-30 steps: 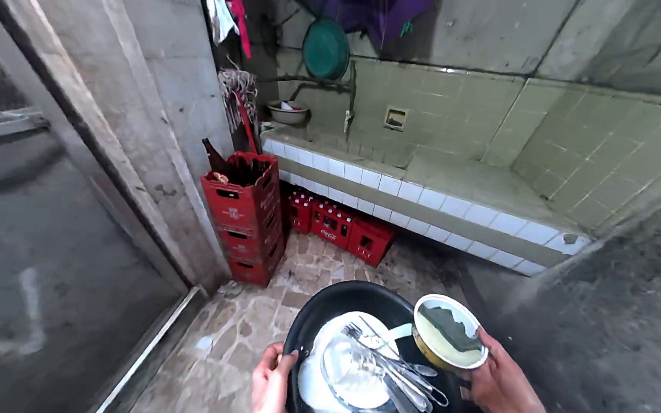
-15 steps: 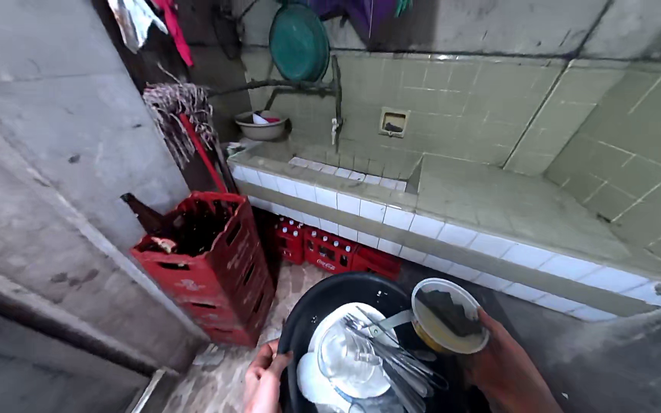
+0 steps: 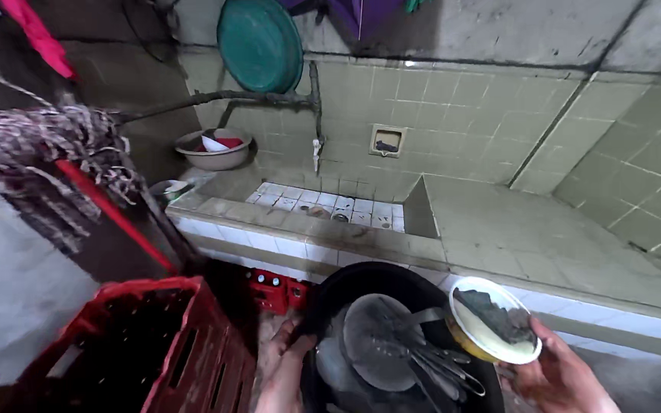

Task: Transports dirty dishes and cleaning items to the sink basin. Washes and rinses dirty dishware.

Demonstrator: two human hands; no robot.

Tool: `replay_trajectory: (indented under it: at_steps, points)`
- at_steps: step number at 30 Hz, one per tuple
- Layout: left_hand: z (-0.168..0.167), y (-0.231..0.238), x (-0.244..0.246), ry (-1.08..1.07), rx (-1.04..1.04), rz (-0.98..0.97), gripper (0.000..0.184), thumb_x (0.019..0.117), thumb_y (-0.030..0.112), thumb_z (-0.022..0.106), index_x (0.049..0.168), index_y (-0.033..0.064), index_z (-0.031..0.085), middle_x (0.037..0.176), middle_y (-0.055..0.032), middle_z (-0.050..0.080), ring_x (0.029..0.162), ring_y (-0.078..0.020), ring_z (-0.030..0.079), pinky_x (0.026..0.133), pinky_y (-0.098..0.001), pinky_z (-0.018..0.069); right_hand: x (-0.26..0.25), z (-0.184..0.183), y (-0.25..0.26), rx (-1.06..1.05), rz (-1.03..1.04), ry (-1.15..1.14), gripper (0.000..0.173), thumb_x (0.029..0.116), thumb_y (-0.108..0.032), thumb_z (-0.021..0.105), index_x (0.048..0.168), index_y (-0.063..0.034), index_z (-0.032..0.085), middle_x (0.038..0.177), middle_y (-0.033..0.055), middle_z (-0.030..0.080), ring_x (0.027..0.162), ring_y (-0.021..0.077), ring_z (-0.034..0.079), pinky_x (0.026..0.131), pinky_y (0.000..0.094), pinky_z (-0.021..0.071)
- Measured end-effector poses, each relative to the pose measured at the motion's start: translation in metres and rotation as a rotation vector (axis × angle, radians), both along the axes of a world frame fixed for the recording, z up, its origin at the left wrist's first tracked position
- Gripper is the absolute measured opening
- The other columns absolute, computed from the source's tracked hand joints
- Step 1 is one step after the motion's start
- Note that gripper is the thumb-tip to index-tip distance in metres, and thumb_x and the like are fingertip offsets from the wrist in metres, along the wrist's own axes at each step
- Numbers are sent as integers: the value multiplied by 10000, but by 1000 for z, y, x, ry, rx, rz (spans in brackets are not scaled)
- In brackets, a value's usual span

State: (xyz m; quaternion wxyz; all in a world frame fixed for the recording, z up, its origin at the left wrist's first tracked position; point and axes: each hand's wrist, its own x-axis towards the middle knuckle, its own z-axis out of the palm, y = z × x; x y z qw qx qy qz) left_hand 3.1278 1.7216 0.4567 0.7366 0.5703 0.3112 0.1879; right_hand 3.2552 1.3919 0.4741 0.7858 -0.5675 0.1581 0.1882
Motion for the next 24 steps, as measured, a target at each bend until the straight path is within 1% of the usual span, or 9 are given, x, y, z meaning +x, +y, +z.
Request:
replay_trajectory:
  at_steps: [2, 4, 6, 10, 13, 17, 19, 21, 24]
  points:
    - [3, 20, 35, -10, -10, -28, 254, 887, -37, 579, 1128, -38, 657, 999, -121, 695, 877, -177, 674, 778, -366, 580, 24, 0, 13, 13, -3, -20, 539, 1048, -593, 213, 1254, -224, 547, 1036, 60, 726, 838, 217, 712, 620, 416, 588]
    - [0, 42, 74, -36, -10, -50, 246, 870, -25, 590, 1107, -37, 658, 961, -113, 699, 846, -174, 678, 750, -360, 584, 52, 4, 27, 49, 14, -56, 524, 1053, -568, 190, 1246, -221, 532, 1048, 61, 726, 855, 221, 720, 623, 418, 596]
    - [-8, 58, 105, -35, -13, -67, 249, 847, -10, 604, 1084, -33, 673, 944, -112, 709, 828, -179, 689, 729, -363, 595, 74, 4, 38, 88, -32, -67, 498, 1066, -544, 212, 1237, -213, 544, 1051, 65, 727, 861, 224, 726, 614, 417, 604]
    - [-6, 86, 174, -28, -2, -97, 265, 833, -8, 611, 1089, -21, 679, 958, -111, 710, 846, -185, 691, 732, -364, 594, 128, 3, 59, 91, -37, -120, 488, 1074, -524, 187, 1222, -227, 544, 1060, 39, 726, 882, 196, 725, 629, 402, 610]
    - [-2, 104, 217, -18, -8, -123, 249, 828, -16, 607, 1065, -26, 681, 946, -109, 708, 839, -174, 687, 726, -354, 590, 163, 1, 74, 67, -86, -85, 500, 1061, -562, 214, 1284, -241, 526, 1137, 58, 702, 942, 228, 712, 648, 435, 600]
    - [7, 131, 277, 6, -42, -186, 177, 880, -50, 580, 1033, -33, 665, 914, -120, 688, 795, -186, 671, 695, -359, 581, 210, -1, 92, 90, -174, -75, 478, 1009, -584, 356, 1269, -237, 556, 1144, 83, 692, 975, 263, 702, 691, 476, 601]
    - [10, 147, 308, 13, -41, -228, 181, 889, -46, 582, 1046, -33, 671, 909, -123, 691, 789, -194, 676, 692, -363, 587, 235, 2, 103, 88, -181, -78, 509, 993, -602, 375, 1324, -251, 537, 1224, 95, 670, 1050, 290, 684, 742, 517, 593]
    - [19, 164, 340, 73, -6, -300, 201, 926, -33, 587, 1114, -31, 661, 959, -135, 674, 839, -202, 661, 735, -374, 573, 258, 4, 117, 64, -183, -98, 513, 992, -601, 377, 1359, -269, 511, 1278, 89, 646, 1110, 304, 660, 782, 546, 582]
    - [18, 194, 388, 91, -13, -378, 231, 953, -30, 587, 1177, -27, 643, 1026, -160, 674, 898, -229, 667, 784, -401, 577, 289, -4, 135, 28, -196, -114, 564, 955, -662, 416, 1373, -298, 516, 1290, 84, 644, 1114, 330, 659, 770, 585, 575]
